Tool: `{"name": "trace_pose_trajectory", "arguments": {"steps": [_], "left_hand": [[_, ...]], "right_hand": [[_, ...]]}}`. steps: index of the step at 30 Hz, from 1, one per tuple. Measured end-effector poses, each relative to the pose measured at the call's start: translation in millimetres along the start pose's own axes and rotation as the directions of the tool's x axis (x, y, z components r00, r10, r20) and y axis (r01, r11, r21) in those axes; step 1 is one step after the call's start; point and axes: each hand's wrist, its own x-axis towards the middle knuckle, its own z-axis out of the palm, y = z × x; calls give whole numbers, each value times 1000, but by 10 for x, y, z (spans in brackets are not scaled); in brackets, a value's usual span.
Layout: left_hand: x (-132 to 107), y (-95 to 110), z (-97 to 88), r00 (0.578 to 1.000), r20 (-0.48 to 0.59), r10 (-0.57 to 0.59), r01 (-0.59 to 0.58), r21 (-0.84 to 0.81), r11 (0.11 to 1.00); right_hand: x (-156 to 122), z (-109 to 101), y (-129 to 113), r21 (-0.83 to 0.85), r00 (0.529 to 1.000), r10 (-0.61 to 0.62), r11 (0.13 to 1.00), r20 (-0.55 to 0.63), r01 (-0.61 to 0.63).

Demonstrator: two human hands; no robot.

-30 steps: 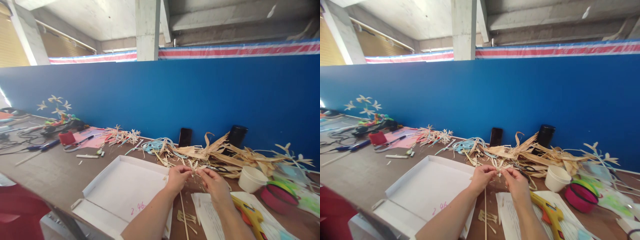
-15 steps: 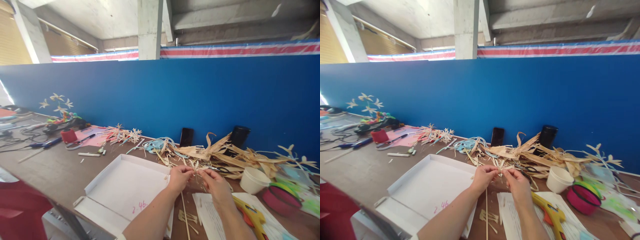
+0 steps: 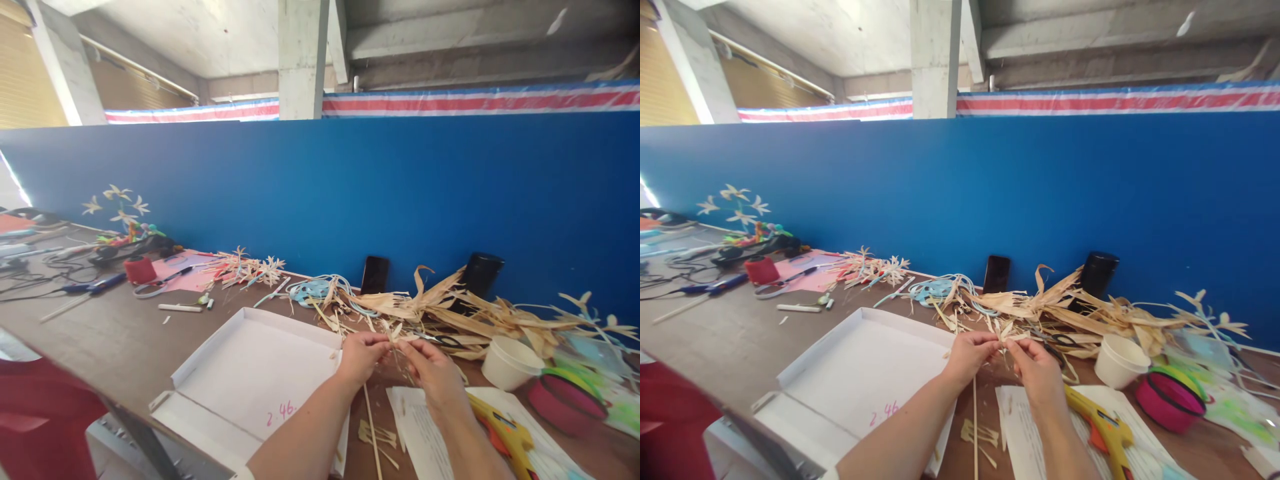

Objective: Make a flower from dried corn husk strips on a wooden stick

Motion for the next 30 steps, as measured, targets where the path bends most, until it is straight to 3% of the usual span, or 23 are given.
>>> {"name": "trace_pose_trajectory", "arguments": {"steps": [11,22,30], "left_hand": [[20,-68,9,1000,13,-3,2,51,999],[-26,-57,16,990,-40,133,-123,200,972],[-52,-25,28,986,-51,158,-142,236,961]], "right_hand": [[5,0,4,1,1000,0,1000,-16,0],[17,-2,35,12,999,-1,1000,-44,2],[9,-3,45,19,999,14,1000,-39,-14]]}}
